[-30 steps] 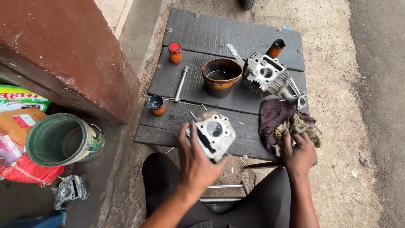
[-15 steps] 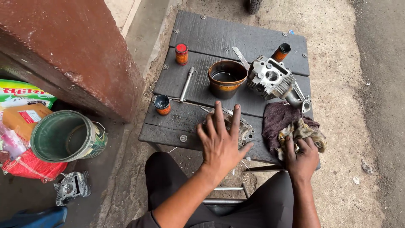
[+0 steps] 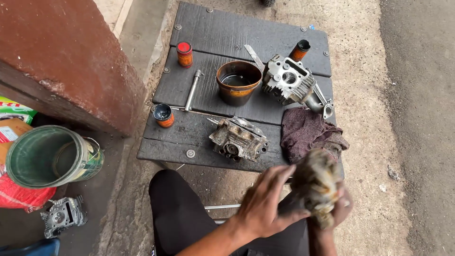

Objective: The person sits at a low outdoor workbench and works on a motorcycle engine cylinder head. They wipe the part with a rag, fit a valve and small components into the head, then use a socket wrench with a sliding bar to tighten bolts on the head, repositioning the part as they work.

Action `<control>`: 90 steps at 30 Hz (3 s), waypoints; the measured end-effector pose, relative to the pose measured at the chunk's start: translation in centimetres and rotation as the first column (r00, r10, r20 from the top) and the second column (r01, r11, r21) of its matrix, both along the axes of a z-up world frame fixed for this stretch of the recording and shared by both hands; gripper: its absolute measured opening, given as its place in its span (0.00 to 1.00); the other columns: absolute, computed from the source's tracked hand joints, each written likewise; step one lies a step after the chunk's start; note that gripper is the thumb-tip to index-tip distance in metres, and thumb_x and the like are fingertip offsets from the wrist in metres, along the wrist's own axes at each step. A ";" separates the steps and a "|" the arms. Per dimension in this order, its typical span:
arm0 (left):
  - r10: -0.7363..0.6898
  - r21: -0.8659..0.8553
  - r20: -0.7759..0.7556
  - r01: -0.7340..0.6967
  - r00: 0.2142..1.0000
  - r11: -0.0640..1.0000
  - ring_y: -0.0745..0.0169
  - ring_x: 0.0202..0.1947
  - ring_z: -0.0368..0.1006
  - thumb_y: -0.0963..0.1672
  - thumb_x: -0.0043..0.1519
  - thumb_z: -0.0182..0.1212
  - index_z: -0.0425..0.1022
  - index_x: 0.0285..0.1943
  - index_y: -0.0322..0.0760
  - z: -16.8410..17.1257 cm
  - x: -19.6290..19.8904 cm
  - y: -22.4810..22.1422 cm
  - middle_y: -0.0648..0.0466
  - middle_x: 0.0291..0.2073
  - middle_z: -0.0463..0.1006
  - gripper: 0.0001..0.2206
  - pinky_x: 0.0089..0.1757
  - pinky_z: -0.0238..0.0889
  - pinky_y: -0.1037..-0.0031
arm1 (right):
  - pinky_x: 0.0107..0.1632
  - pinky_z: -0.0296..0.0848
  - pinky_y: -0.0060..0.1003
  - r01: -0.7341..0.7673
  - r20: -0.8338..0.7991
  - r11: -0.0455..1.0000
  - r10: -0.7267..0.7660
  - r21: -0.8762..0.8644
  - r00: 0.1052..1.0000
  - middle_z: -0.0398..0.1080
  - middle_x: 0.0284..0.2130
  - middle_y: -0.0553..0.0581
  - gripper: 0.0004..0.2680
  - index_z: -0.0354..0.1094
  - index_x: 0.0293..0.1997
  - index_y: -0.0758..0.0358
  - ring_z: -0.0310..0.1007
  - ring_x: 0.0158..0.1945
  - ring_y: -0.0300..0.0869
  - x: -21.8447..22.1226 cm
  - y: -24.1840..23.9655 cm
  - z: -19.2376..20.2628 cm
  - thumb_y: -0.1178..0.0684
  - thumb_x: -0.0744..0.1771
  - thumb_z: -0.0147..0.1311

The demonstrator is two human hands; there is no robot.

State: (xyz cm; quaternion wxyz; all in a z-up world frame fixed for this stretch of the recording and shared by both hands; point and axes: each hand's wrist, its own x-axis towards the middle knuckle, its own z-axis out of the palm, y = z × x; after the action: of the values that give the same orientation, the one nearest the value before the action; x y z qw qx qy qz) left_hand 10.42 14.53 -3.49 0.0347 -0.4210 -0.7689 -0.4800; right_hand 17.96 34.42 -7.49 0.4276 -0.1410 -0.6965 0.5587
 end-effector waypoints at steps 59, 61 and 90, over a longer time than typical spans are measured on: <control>0.131 -0.304 -0.271 -0.214 0.954 0.929 0.36 0.73 0.50 0.53 0.57 0.67 0.62 0.72 0.43 7.9 -7.4 -4.2 0.38 0.72 0.55 0.34 0.66 0.41 0.37 | 0.66 0.59 0.62 -0.079 0.283 0.548 -0.300 0.833 0.911 0.74 0.54 0.64 0.07 0.78 0.43 0.60 0.69 0.61 0.61 -9.2 4.3 8.0 0.54 0.64 0.62; 0.167 -0.475 -0.231 -0.261 0.959 0.840 0.36 0.75 0.42 0.54 0.54 0.66 0.54 0.75 0.45 7.0 -7.7 -4.8 0.39 0.75 0.45 0.40 0.66 0.33 0.36 | 0.61 0.72 0.49 0.109 0.219 0.719 -0.346 0.686 0.912 0.77 0.47 0.57 0.05 0.75 0.47 0.61 0.76 0.55 0.50 -11.0 8.1 7.2 0.53 0.71 0.60; 0.114 -0.553 -0.216 -0.217 0.970 0.804 0.37 0.78 0.35 0.54 0.55 0.65 0.49 0.80 0.50 6.6 -8.0 -5.3 0.42 0.79 0.38 0.43 0.65 0.29 0.37 | 0.36 0.71 0.41 -0.329 0.858 0.873 -0.171 0.359 0.484 0.70 0.28 0.58 0.14 0.67 0.43 0.66 0.68 0.30 0.42 -20.0 21.9 8.0 0.43 0.73 0.41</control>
State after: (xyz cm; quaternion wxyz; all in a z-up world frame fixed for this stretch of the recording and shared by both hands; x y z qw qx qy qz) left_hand 2.40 9.21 3.08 0.0147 -0.3827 -0.9053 -0.1839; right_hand -2.02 56.27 0.51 0.0085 -0.2598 -0.9358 0.2382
